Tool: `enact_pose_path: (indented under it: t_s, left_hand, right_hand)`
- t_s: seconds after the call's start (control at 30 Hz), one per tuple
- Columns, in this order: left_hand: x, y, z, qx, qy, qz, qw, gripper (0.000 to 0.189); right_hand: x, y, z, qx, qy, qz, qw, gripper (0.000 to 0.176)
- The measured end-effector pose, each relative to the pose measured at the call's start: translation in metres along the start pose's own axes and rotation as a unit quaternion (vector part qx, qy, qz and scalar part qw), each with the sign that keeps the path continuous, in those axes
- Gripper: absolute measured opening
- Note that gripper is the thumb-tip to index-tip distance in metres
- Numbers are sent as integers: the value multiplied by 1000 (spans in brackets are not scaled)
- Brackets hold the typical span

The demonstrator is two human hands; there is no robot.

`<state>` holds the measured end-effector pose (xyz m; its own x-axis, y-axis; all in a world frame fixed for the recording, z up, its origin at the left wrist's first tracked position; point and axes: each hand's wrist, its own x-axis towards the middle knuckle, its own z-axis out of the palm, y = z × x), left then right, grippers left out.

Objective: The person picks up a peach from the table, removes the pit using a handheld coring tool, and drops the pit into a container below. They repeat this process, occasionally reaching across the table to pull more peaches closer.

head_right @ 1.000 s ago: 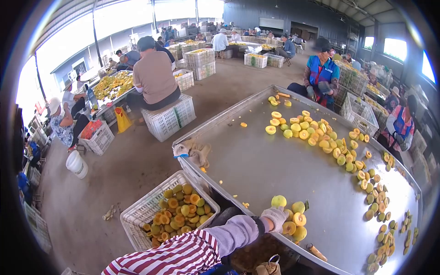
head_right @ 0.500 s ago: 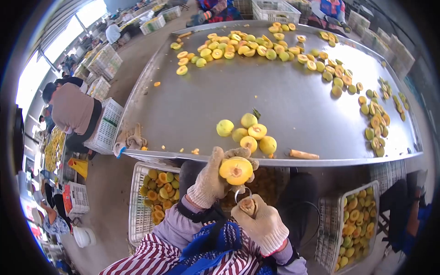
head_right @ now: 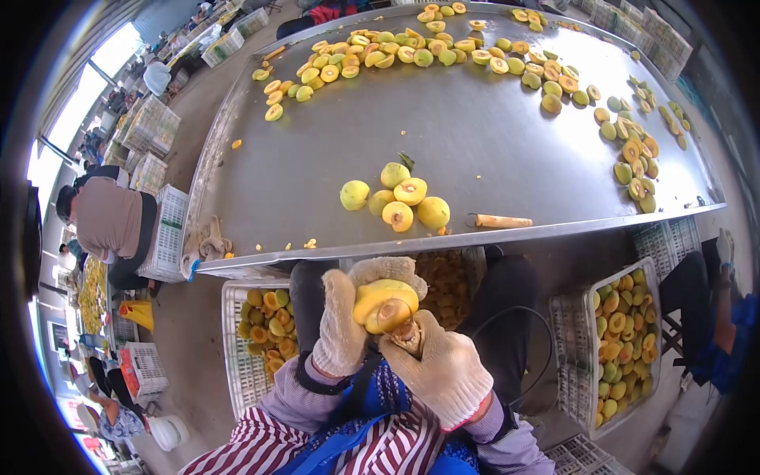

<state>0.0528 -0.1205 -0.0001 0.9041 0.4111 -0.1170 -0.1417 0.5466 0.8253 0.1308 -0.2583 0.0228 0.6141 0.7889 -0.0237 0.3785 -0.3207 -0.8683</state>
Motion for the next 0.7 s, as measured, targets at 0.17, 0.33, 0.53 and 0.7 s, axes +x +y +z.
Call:
enact_pose_path:
  t_s: [0.17, 0.33, 0.53, 0.7]
  left_hand:
    - [5, 12, -1, 143, -26, -12, 989, 73]
    - [15, 25, 5, 375, -58, 125, 917, 49]
    - [17, 17, 14, 129, -97, 4, 987, 76]
    - [9, 17, -2, 109, -168, -161, 966, 87]
  right_hand:
    - [-8, 9, 0, 54, -12, -12, 998, 25]
    - [-5, 2, -14, 156, -104, 134, 973, 25]
    - [-6, 5, -10, 266, -1, 166, 949, 30]
    - [-6, 3, -21, 230, 32, 181, 956, 27]
